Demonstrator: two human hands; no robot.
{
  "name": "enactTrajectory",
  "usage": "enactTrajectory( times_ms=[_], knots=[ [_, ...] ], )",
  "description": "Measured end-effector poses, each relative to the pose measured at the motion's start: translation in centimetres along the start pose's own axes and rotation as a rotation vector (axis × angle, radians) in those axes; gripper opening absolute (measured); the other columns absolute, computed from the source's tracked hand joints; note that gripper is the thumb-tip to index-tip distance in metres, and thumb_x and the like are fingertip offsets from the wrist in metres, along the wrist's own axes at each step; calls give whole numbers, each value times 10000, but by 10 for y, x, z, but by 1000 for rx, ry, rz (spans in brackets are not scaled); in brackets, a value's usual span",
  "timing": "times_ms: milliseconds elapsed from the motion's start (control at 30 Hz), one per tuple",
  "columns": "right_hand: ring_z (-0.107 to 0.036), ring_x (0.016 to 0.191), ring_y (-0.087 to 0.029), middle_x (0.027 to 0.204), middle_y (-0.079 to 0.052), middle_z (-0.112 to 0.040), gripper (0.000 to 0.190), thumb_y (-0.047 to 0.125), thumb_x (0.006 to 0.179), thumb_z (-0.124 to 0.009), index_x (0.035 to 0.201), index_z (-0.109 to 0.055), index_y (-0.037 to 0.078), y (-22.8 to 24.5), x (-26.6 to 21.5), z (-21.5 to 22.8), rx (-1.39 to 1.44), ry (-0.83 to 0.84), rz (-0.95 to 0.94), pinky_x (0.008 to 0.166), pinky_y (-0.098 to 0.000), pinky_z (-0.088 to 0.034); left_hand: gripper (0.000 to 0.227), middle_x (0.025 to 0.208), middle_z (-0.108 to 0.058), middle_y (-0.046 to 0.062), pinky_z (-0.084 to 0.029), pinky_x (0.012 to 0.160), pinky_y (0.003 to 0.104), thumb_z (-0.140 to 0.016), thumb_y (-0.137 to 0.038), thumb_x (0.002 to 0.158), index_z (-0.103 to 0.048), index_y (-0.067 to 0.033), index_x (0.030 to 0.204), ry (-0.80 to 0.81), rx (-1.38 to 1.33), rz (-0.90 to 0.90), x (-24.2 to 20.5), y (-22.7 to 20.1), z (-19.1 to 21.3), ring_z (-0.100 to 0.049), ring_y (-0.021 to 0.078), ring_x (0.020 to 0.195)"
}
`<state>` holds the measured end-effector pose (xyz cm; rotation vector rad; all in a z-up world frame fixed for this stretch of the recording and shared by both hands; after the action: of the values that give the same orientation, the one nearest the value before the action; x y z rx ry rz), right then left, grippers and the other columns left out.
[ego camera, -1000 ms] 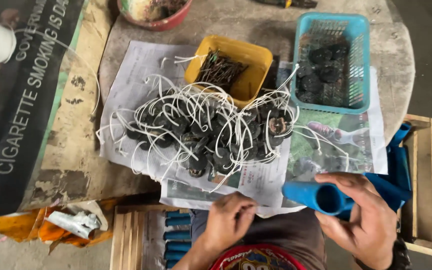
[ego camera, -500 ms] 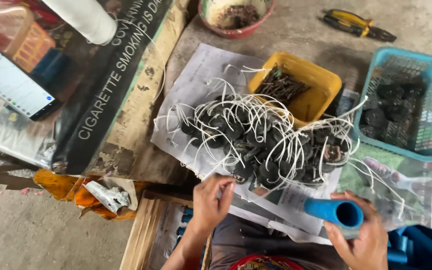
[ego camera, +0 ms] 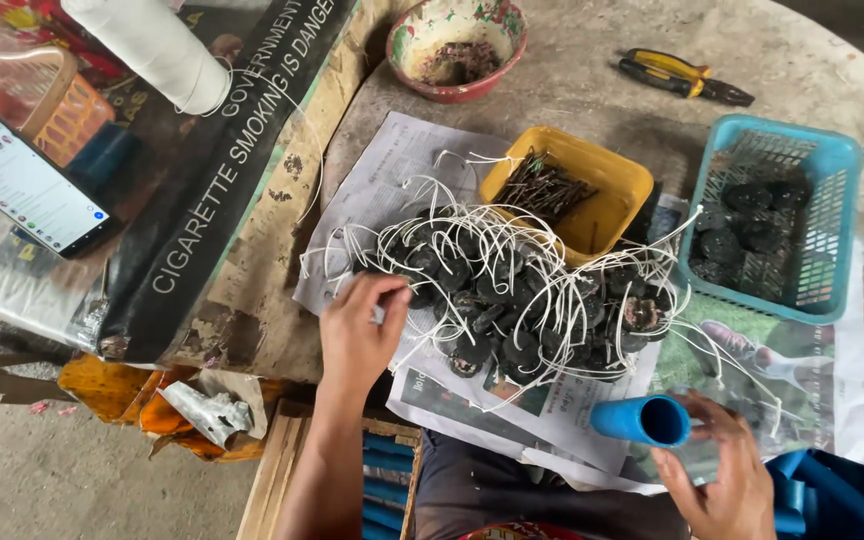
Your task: Assembling components by inserting wired parts into plastic tubes and organizing them in a wooden crate
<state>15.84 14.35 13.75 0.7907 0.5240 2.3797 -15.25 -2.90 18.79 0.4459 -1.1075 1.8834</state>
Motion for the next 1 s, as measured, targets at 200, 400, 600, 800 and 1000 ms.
enactTrajectory(
  times_ms=[200,400,600,800,1000],
  knots=[
    [-583,762,-208,1102,-117,-560,411,171,748,-549,1116,-473,5,10,5,29,115,-88,-68,723,-290,-467,198,772,-613,31,-502,567,286,-677,-122,704,-580,-142,875,389,338,-360,35,-20,-37,-597,181,669],
    [-565,843,-217,1049,-148,-572,425,159,793,-539,1163,-468,-36,15,0,36,115,-272,-138,760,-287,-460,497,1124,-418,124,-373,834,396,-496,-50,743,-377,-158,1213,1110,759,-50,44,-11,-73,-458,317,1006],
    [-574,930,-215,1079,-136,-565,364,182,793,-531,1097,-516,-18,19,3,44,117,-228,-288,760,-303,-476,393,1041,-462,105,-572,583,308,-611,-176,761,-438,-143,1112,943,482,50,57,-16,-30,-579,219,759],
    [-570,929,-267,1057,-218,-526,425,68,781,-493,1165,-421,-100,6,11,43,440,-244,-217,744,-290,-452,492,1011,-471,116,-513,530,240,-596,-358,761,-460,-97,1156,478,33,-124,81,-15,16,-537,145,614],
    [-591,918,-285,1040,-219,-525,336,48,813,-453,1120,-421,-87,31,38,60,591,-324,-91,744,-290,-487,471,849,-520,20,-394,544,161,-591,-294,771,-476,-40,1151,394,-546,37,97,-63,33,-481,65,656]
  ],
)
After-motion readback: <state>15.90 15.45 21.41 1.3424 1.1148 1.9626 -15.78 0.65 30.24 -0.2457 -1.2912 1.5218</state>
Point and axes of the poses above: each hand's wrist, its own x-axis towards the middle knuckle, its own z-axis out of the back of the hand, y = z × x, the point moved 1 cm from there along x, towards the middle knuckle
